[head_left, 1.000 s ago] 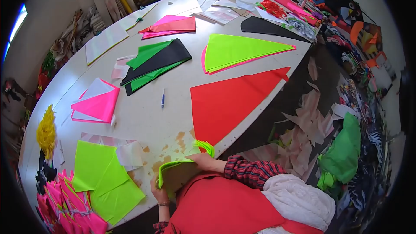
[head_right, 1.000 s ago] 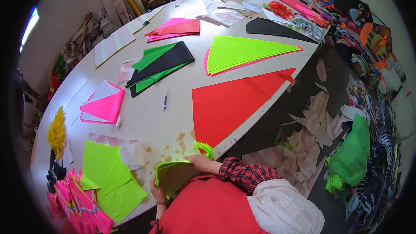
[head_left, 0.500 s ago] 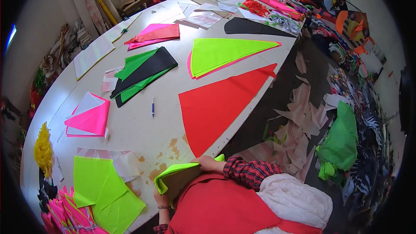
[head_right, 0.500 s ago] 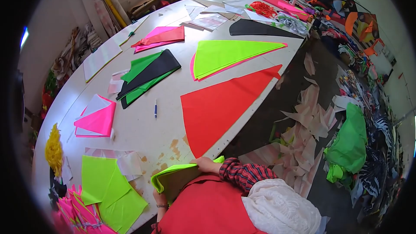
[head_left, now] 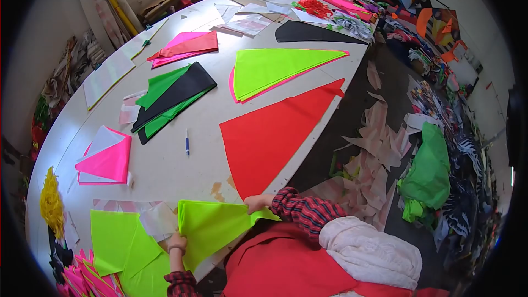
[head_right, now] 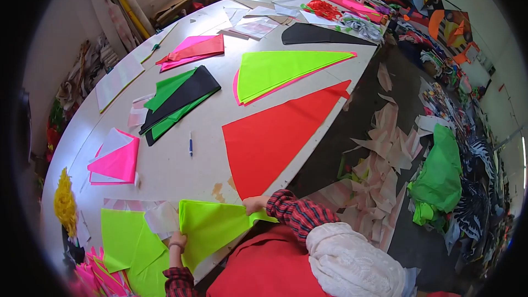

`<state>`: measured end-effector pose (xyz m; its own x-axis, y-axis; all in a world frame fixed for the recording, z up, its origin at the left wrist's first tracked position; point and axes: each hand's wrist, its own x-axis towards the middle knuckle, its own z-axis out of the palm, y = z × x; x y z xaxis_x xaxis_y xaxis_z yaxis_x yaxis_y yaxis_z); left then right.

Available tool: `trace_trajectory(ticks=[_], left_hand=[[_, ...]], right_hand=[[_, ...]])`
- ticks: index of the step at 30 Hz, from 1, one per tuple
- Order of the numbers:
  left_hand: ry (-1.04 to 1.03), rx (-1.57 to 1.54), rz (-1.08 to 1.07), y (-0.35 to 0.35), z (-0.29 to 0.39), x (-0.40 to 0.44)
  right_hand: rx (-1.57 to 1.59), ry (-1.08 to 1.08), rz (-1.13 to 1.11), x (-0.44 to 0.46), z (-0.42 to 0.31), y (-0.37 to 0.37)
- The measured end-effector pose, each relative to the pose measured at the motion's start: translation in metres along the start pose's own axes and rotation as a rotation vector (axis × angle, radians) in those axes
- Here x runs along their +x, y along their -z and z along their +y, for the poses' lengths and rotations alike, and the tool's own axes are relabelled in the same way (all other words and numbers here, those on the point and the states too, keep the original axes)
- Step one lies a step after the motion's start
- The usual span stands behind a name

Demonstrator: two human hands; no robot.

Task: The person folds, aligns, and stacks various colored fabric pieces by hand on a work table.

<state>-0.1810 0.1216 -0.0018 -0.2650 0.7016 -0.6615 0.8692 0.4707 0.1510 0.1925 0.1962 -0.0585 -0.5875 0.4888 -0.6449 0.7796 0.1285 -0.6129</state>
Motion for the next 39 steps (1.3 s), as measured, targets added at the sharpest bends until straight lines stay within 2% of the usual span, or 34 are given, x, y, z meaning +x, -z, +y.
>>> trace_trajectory(ticks=[1, 2, 4, 6, 7, 9, 11, 12, 14, 19, 24, 25, 29, 31, 32, 33, 35, 37, 39], left_hand=[[0.04, 0.096, 0.1, -0.002, 0.016, -0.005], [-0.185, 0.303, 0.504, -0.03, 0.015, 0.003], [-0.754, 0.08, 0.713, -0.053, 0.053, -0.014], [-0.984, -0.185, 0.365, -0.079, 0.109, -0.051], [-0.961, -0.231, 0.27, -0.098, 0.13, -0.064], [-0.973, -0.252, 0.349, -0.131, 0.154, -0.061], [-0.781, -0.308, 0.402, -0.153, 0.161, -0.051], [-0.785, -0.315, 0.4, -0.161, 0.163, -0.045], [-0.688, -0.181, 0.451, -0.168, 0.163, -0.036], [-0.641, -0.121, 0.542, -0.175, 0.171, -0.034], [-0.522, -0.064, 0.477, -0.181, 0.176, -0.034], [-0.515, -0.071, 0.481, -0.179, 0.186, -0.037], [-0.747, -0.091, 0.74, -0.148, 0.242, -0.06], [-0.735, -0.427, 0.57, -0.168, 0.232, -0.032], [-0.694, -0.616, 0.629, -0.169, 0.233, -0.028], [-0.626, -0.751, 0.6, -0.171, 0.227, -0.023], [-0.424, -1.024, 0.558, -0.16, 0.221, -0.03], [-0.255, -1.164, 0.463, -0.173, 0.198, -0.021], [0.069, -1.251, 0.431, -0.181, 0.19, -0.007]], right_hand=[[-0.012, -0.002, -0.018, 0.003, 0.001, 0.003], [-0.021, -0.002, -0.036, 0.006, 0.001, 0.006], [-0.043, 0.004, -0.077, 0.018, 0.001, 0.01], [-0.049, 0.019, -0.112, 0.028, 0.001, 0.014], [-0.048, 0.033, -0.124, 0.031, 0.0, 0.016], [-0.037, 0.064, -0.142, 0.037, -0.001, 0.022], [-0.016, 0.097, -0.155, 0.04, 0.001, 0.028], [-0.004, 0.116, -0.163, 0.04, 0.003, 0.03], [0.023, 0.145, -0.18, 0.038, 0.009, 0.036], [0.084, 0.119, -0.203, 0.014, 0.051, 0.047], [0.164, 0.047, -0.254, -0.006, 0.079, 0.047], [0.18, 0.036, -0.267, -0.006, 0.078, 0.047], [0.312, 0.009, -0.326, -0.005, 0.059, 0.043], [0.455, -0.014, -0.34, -0.004, 0.04, 0.046], [0.538, -0.028, -0.343, -0.005, 0.028, 0.053], [0.622, -0.037, -0.349, -0.005, 0.016, 0.056], [0.756, -0.006, -0.396, -0.018, -0.022, 0.075], [0.852, 0.053, -0.479, -0.04, -0.064, 0.096], [1.0, 0.324, -0.514, -0.099, -0.128, 0.126]])
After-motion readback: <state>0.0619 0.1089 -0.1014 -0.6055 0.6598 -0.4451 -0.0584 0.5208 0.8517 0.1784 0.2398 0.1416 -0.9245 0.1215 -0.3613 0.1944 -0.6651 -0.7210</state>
